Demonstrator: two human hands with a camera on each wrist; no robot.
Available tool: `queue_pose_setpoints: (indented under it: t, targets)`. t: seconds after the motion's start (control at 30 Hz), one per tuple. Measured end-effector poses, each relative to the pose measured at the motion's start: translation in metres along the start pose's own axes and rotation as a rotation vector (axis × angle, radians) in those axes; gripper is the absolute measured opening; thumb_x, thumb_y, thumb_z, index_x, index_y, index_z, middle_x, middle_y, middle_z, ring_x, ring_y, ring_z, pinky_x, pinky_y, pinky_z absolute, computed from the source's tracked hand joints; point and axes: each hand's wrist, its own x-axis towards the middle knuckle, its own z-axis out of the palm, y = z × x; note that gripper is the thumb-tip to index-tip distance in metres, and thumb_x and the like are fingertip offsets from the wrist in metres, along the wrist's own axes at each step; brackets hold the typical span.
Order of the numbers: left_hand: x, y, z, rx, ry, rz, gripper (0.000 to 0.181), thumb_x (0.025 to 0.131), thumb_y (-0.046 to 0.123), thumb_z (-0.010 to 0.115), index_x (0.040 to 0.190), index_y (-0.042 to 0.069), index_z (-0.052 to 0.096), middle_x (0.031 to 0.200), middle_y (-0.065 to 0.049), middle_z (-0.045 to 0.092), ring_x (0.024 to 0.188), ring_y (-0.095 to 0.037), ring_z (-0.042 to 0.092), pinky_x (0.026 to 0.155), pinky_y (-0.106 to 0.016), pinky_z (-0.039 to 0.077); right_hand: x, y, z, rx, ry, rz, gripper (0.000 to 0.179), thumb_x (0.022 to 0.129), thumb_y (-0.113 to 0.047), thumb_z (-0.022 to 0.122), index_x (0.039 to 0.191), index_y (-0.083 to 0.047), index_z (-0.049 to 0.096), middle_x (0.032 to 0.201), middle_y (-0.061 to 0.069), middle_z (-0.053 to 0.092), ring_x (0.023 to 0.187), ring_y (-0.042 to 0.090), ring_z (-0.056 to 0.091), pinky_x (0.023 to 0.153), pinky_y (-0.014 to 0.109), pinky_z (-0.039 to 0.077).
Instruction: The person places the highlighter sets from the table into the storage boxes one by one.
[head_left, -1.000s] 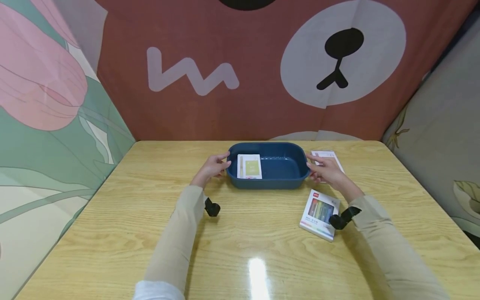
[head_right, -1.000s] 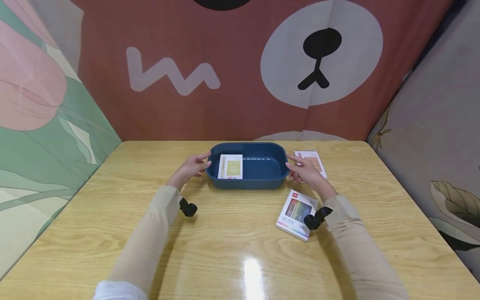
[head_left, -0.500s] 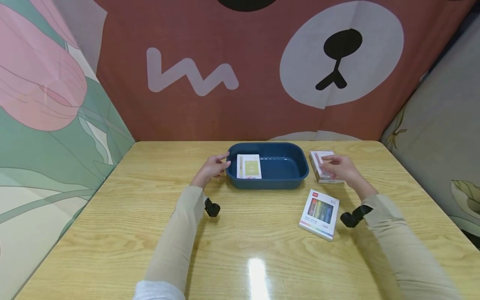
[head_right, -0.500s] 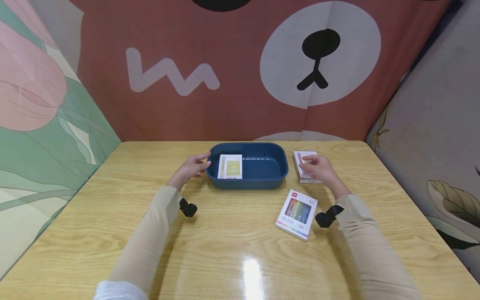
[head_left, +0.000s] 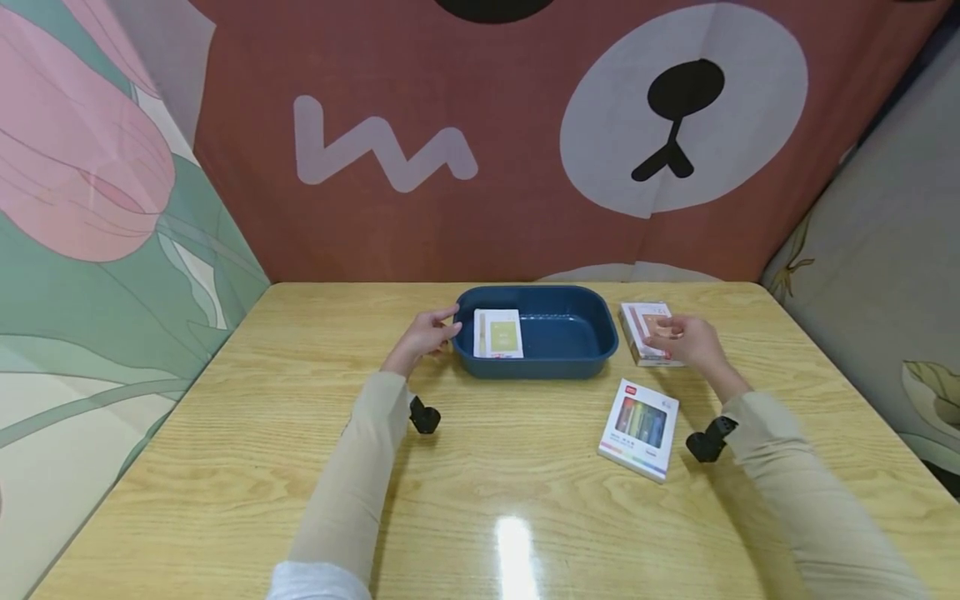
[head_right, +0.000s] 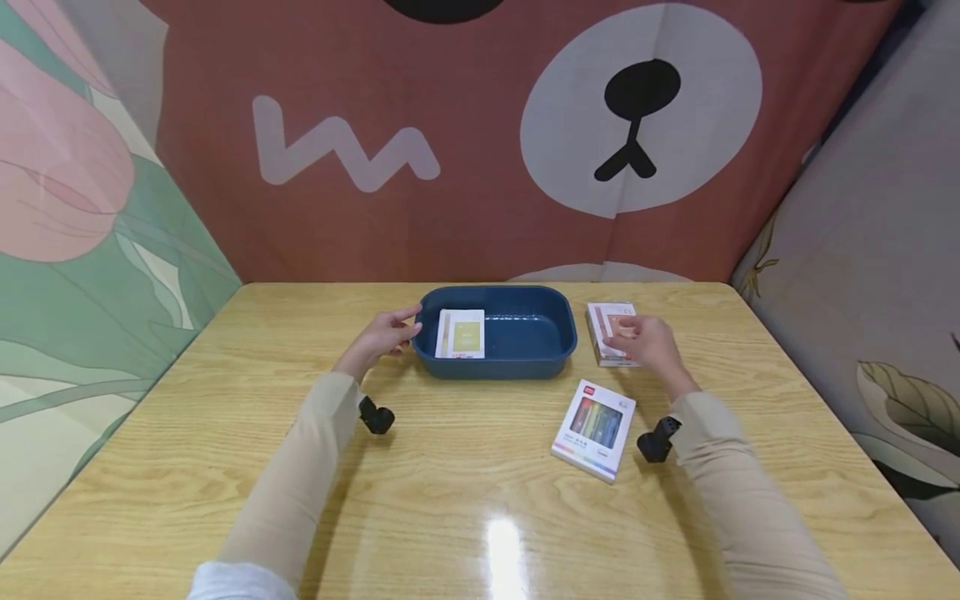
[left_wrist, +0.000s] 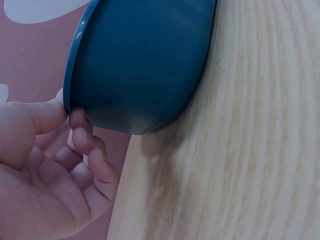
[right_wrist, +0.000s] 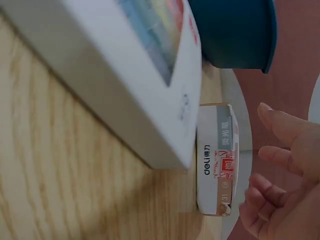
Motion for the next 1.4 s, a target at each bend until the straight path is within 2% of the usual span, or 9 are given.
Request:
queue_pose_setpoints:
  t: [0.13,0.23,0.4,0.5,0.67,0.8,1.1,1.3,1.4]
  targets:
    - [-0.001,0.002,-0.001,-0.017,-0.013,-0.019,0.045,0.091,0.019,0.053,0.135,0.023,0.042,0.082,-0.007,0.044,0.063,-0.019,0.043,0.055,-0.032,0.038,-0.001,0.0,0.003,-0.07,0.022,0.028,0.06,0.081,-0.033,0.065,0.116,0.014,0.05,0.114,0.035,0.045,0.095,0.04,0.045,0.078,0.049,0.038]
    - [-0.001,0.003,-0.001,-0.024,-0.02,-0.025,0.045,0.092,0.018,0.052,0.135,0.023,0.042,0.081,-0.007,0.044,0.062,-0.02,0.042,0.056,-0.033,0.037,-0.001,-0.001,0.004,-0.096,0.018,0.087,0.068,0.081,-0.039,0.064,0.12,0.013,0.046,0.119,0.035,0.042,0.097,0.038,0.042,0.082,0.051,0.035]
    - [-0.001,0.004,-0.001,-0.012,-0.017,-0.014,0.045,0.091,0.018,0.053,0.135,0.022,0.042,0.079,-0.006,0.043,0.062,-0.019,0.041,0.056,-0.034,0.038,0.001,-0.001,0.008,-0.083,-0.051,0.183,0.083,0.078,-0.049,0.063,0.129,0.012,0.037,0.125,0.033,0.037,0.11,0.043,0.038,0.088,0.052,0.034]
    - [-0.001,0.004,-0.001,-0.002,-0.012,-0.011,0.045,0.091,0.018,0.053,0.135,0.023,0.042,0.079,-0.006,0.043,0.062,-0.019,0.042,0.056,-0.033,0.038,0.001,-0.001,0.01,-0.094,-0.091,0.19,0.085,0.078,-0.048,0.063,0.13,0.012,0.033,0.124,0.033,0.039,0.112,0.044,0.037,0.088,0.051,0.034]
    - [-0.001,0.004,-0.001,0.0,-0.015,-0.015,0.046,0.091,0.018,0.053,0.135,0.023,0.042,0.08,-0.007,0.044,0.062,-0.02,0.041,0.055,-0.033,0.037,0.001,-0.003,0.014,-0.122,-0.124,0.166,0.079,0.082,-0.04,0.062,0.129,0.015,0.031,0.122,0.033,0.04,0.11,0.044,0.04,0.087,0.051,0.035]
    - [-0.001,0.003,-0.001,0.01,-0.016,-0.014,0.046,0.091,0.018,0.053,0.135,0.023,0.042,0.082,-0.007,0.044,0.062,-0.02,0.042,0.055,-0.033,0.039,0.003,-0.004,0.016,-0.118,-0.14,0.197,0.078,0.083,-0.037,0.062,0.129,0.016,0.029,0.122,0.034,0.039,0.109,0.043,0.04,0.087,0.05,0.035]
    - [0.0,0.001,-0.002,0.007,-0.015,-0.021,0.046,0.091,0.019,0.054,0.135,0.023,0.042,0.084,-0.008,0.045,0.064,-0.021,0.043,0.057,-0.034,0.039,0.006,-0.006,0.02,-0.105,-0.097,0.264,0.077,0.081,-0.036,0.064,0.129,0.014,0.03,0.121,0.033,0.04,0.104,0.042,0.039,0.086,0.05,0.034]
    - [0.001,0.001,-0.002,0.001,-0.014,-0.011,0.046,0.09,0.02,0.055,0.134,0.023,0.043,0.078,-0.006,0.044,0.062,-0.019,0.043,0.055,-0.032,0.038,0.005,-0.008,0.018,-0.099,-0.056,0.295,0.082,0.077,-0.037,0.067,0.13,0.012,0.027,0.121,0.033,0.04,0.105,0.046,0.036,0.086,0.053,0.03]
    - [0.0,0.001,-0.002,-0.002,-0.016,-0.004,0.046,0.091,0.019,0.054,0.135,0.022,0.043,0.076,-0.005,0.043,0.062,-0.019,0.042,0.054,-0.031,0.038,0.005,-0.006,0.015,-0.09,-0.033,0.278,0.082,0.077,-0.034,0.068,0.13,0.013,0.026,0.121,0.035,0.037,0.107,0.048,0.036,0.088,0.054,0.029]
